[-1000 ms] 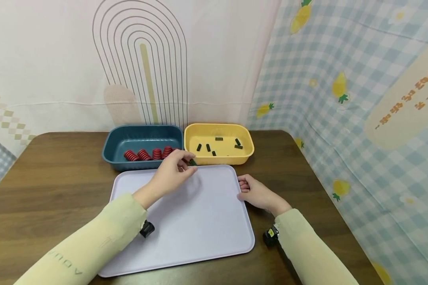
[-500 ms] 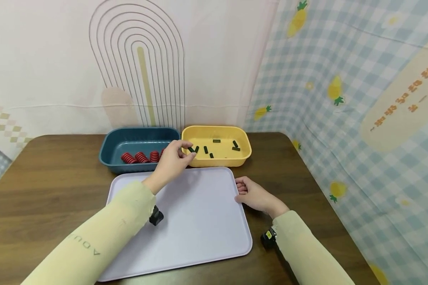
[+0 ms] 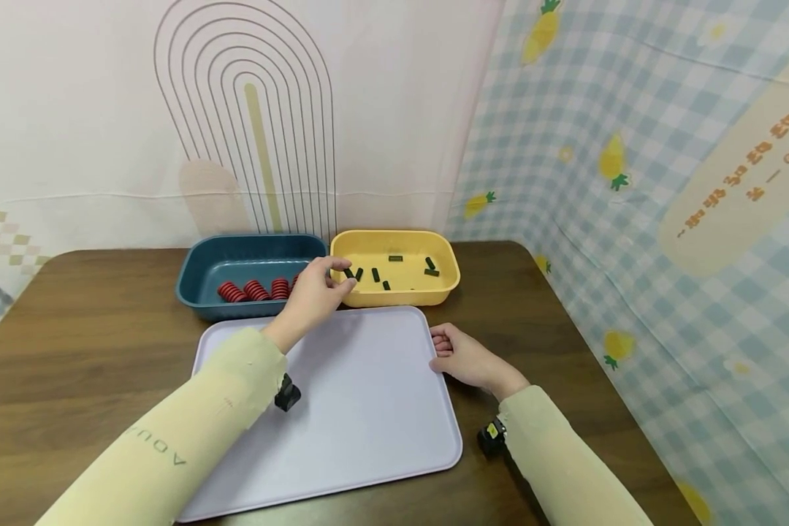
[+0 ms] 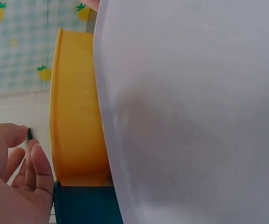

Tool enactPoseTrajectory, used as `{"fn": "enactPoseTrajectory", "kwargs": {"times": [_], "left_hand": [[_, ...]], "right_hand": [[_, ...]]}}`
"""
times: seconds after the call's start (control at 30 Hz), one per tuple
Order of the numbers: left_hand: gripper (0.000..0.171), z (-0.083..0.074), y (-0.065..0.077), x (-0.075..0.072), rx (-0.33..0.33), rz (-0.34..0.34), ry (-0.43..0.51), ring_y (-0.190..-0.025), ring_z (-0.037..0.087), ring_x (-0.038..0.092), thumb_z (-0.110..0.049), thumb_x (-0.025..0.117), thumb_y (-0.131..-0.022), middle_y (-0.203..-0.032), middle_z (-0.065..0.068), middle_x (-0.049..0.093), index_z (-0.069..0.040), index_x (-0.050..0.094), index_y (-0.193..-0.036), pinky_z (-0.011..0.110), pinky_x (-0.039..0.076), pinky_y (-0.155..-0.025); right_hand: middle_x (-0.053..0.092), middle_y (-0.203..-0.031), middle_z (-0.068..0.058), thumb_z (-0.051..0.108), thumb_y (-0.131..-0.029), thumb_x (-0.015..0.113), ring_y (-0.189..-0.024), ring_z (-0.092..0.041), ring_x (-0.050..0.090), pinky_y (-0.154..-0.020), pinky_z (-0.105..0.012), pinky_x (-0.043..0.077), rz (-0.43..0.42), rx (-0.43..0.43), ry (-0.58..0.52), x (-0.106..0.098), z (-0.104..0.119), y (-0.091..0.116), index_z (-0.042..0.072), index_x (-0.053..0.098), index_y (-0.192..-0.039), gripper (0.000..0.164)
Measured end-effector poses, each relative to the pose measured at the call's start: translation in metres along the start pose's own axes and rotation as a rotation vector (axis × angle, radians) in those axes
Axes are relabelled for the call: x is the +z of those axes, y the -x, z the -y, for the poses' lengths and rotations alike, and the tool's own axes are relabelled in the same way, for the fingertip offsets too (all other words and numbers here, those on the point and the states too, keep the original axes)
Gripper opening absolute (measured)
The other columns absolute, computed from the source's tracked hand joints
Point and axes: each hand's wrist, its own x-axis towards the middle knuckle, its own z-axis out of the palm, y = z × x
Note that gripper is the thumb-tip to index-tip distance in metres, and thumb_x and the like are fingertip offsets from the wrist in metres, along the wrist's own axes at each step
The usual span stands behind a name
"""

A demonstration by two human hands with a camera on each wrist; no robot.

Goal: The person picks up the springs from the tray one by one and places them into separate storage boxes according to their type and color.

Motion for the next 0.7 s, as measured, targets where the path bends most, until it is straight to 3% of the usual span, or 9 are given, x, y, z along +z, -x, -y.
{"fn": "enactPoseTrajectory", "kwargs": {"times": [0.17, 0.37, 0.7], "left_hand": [[0.043, 0.002, 0.006, -0.005, 0.003, -0.009, -0.001, -0.074, 0.015, 0.055, -0.027, 0.065, -0.094, -0.130, 0.004, 0.048, -0.012, 0.056, -0.133, 0.029, 0.050, -0.059], [0.044, 0.007, 0.022, -0.018, 0.020, -0.001, -0.009, -0.078, 0.013, 0.057, -0.027, 0.066, -0.093, -0.129, 0.006, 0.049, -0.013, 0.056, -0.133, 0.029, 0.050, -0.065], [0.046, 0.016, 0.053, -0.033, 0.020, 0.082, -0.025, -0.090, 0.013, 0.059, -0.028, 0.069, -0.091, -0.127, 0.002, 0.051, -0.013, 0.057, -0.133, 0.031, 0.052, -0.075]], "right_hand": [[0.050, -0.122, -0.010, 0.009, -0.090, 0.067, -0.110, -0.024, 0.047, -0.091, -0.036, 0.044, 0.006, 0.005, 0.002, 0.000, 0.001, -0.003, 0.009, 0.041, -0.139, 0.055], [0.049, -0.123, -0.010, 0.010, -0.091, 0.067, -0.111, -0.024, 0.047, -0.091, -0.036, 0.045, 0.016, 0.011, 0.003, -0.004, -0.001, -0.007, 0.009, 0.041, -0.139, 0.055], [0.050, -0.125, -0.010, 0.016, -0.092, 0.066, -0.112, -0.025, 0.047, -0.093, -0.038, 0.044, 0.002, -0.001, 0.034, -0.013, -0.011, -0.009, 0.008, 0.041, -0.140, 0.055]]}}
